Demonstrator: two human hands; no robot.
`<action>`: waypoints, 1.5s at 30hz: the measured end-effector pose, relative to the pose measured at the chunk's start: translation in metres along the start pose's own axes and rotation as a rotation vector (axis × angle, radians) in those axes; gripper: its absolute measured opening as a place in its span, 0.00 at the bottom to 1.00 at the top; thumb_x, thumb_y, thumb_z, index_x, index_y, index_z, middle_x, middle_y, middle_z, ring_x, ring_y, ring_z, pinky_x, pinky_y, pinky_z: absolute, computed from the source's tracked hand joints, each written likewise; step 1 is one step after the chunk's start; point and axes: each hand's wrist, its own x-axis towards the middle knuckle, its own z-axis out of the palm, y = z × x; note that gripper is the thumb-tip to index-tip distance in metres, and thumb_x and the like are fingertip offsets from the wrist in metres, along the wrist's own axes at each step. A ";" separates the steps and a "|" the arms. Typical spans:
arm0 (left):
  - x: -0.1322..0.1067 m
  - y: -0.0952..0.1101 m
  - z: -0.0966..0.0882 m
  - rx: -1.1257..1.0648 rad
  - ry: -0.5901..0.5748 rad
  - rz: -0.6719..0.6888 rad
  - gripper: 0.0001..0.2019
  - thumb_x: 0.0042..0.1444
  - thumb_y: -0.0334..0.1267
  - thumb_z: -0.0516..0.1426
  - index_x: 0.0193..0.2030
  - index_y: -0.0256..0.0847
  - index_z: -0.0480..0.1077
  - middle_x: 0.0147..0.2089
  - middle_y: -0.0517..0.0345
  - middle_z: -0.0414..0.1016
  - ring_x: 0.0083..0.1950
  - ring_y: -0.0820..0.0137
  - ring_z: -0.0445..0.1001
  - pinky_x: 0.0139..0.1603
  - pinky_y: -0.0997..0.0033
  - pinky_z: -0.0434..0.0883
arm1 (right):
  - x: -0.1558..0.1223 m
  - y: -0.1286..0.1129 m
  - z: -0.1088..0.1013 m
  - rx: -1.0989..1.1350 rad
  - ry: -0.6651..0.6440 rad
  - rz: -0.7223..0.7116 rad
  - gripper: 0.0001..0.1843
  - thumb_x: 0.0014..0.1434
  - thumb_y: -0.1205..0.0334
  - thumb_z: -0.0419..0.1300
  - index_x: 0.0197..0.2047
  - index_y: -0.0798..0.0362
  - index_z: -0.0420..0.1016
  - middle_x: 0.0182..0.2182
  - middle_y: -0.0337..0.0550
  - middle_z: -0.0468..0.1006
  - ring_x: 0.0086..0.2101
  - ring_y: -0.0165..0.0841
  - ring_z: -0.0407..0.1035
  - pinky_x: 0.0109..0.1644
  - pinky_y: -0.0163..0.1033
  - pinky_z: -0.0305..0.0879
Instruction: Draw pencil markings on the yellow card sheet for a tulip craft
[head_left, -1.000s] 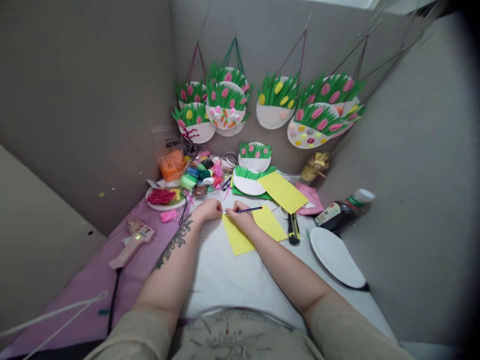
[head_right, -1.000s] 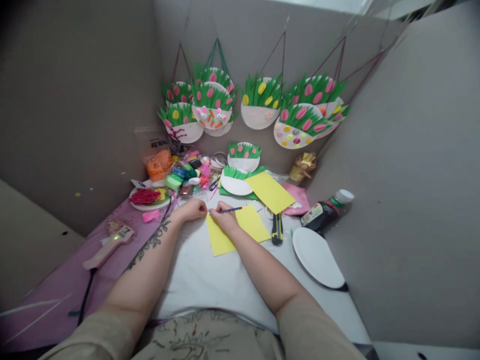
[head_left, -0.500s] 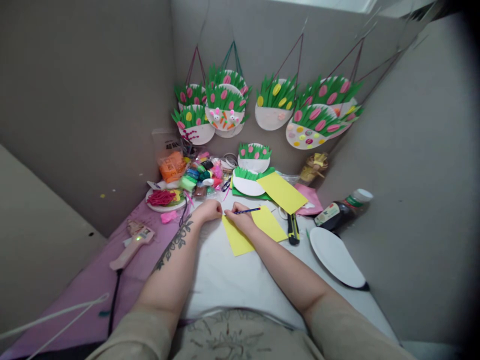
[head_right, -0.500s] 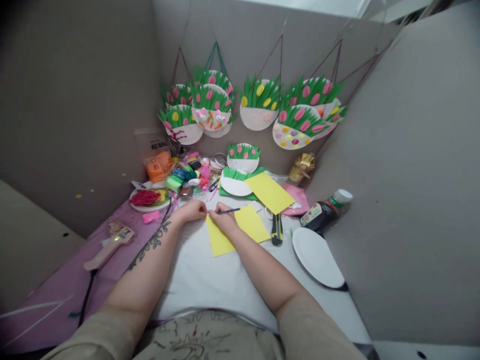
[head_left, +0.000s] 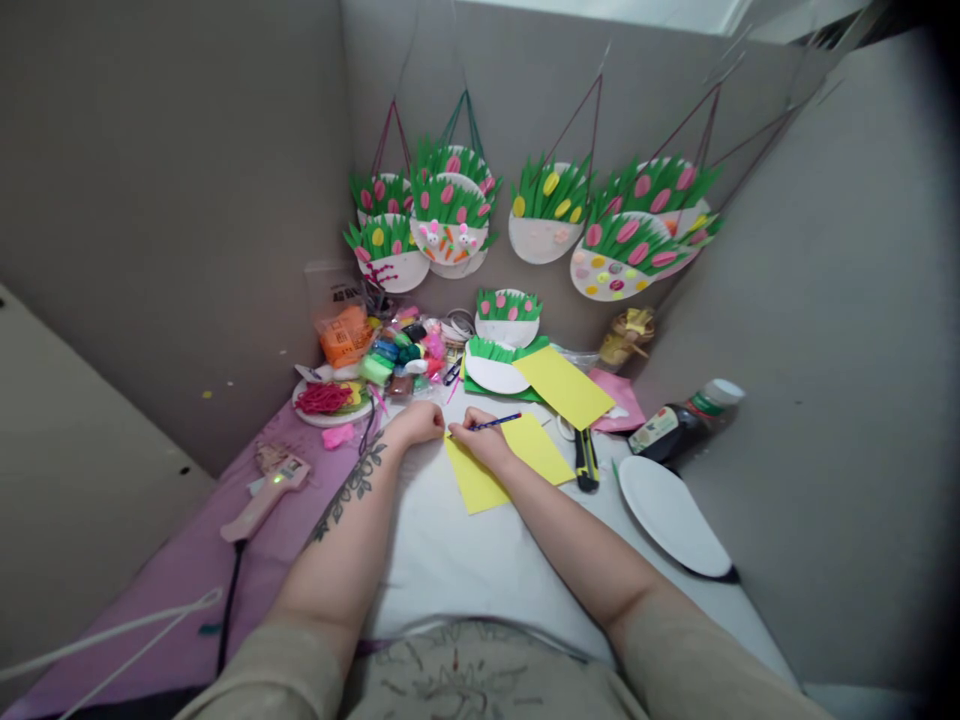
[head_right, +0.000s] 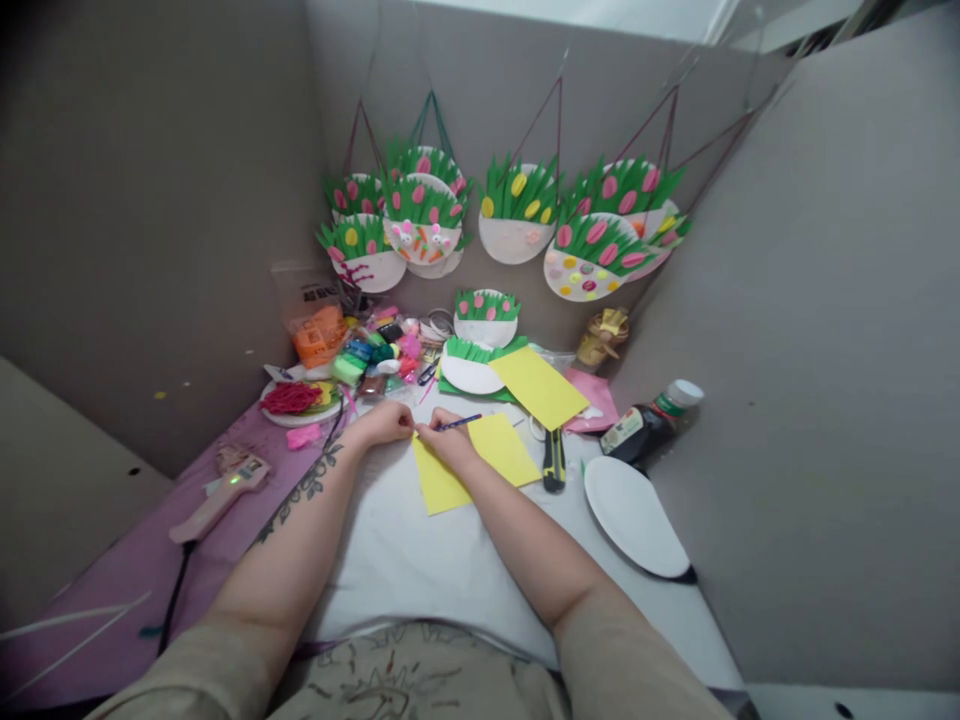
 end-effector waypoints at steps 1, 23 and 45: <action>0.000 0.000 0.000 -0.001 0.000 0.001 0.11 0.45 0.35 0.56 0.35 0.37 0.77 0.34 0.52 0.79 0.34 0.68 0.73 0.33 0.75 0.65 | 0.000 0.001 0.000 0.001 -0.002 0.000 0.18 0.46 0.55 0.60 0.18 0.51 0.55 0.16 0.30 0.58 0.21 0.27 0.53 0.25 0.32 0.48; 0.003 -0.005 0.004 -0.022 0.001 0.019 0.11 0.45 0.36 0.55 0.33 0.37 0.76 0.32 0.53 0.79 0.32 0.69 0.73 0.30 0.75 0.64 | -0.002 0.001 -0.001 0.009 -0.017 0.011 0.16 0.44 0.59 0.58 0.17 0.51 0.52 0.15 0.30 0.54 0.21 0.26 0.51 0.25 0.32 0.48; 0.002 -0.003 0.002 -0.022 -0.002 0.031 0.11 0.44 0.33 0.55 0.33 0.36 0.77 0.33 0.52 0.79 0.33 0.68 0.73 0.32 0.75 0.65 | -0.003 0.004 -0.002 0.048 0.019 0.004 0.11 0.41 0.65 0.53 0.17 0.51 0.51 0.15 0.30 0.53 0.21 0.27 0.51 0.24 0.32 0.47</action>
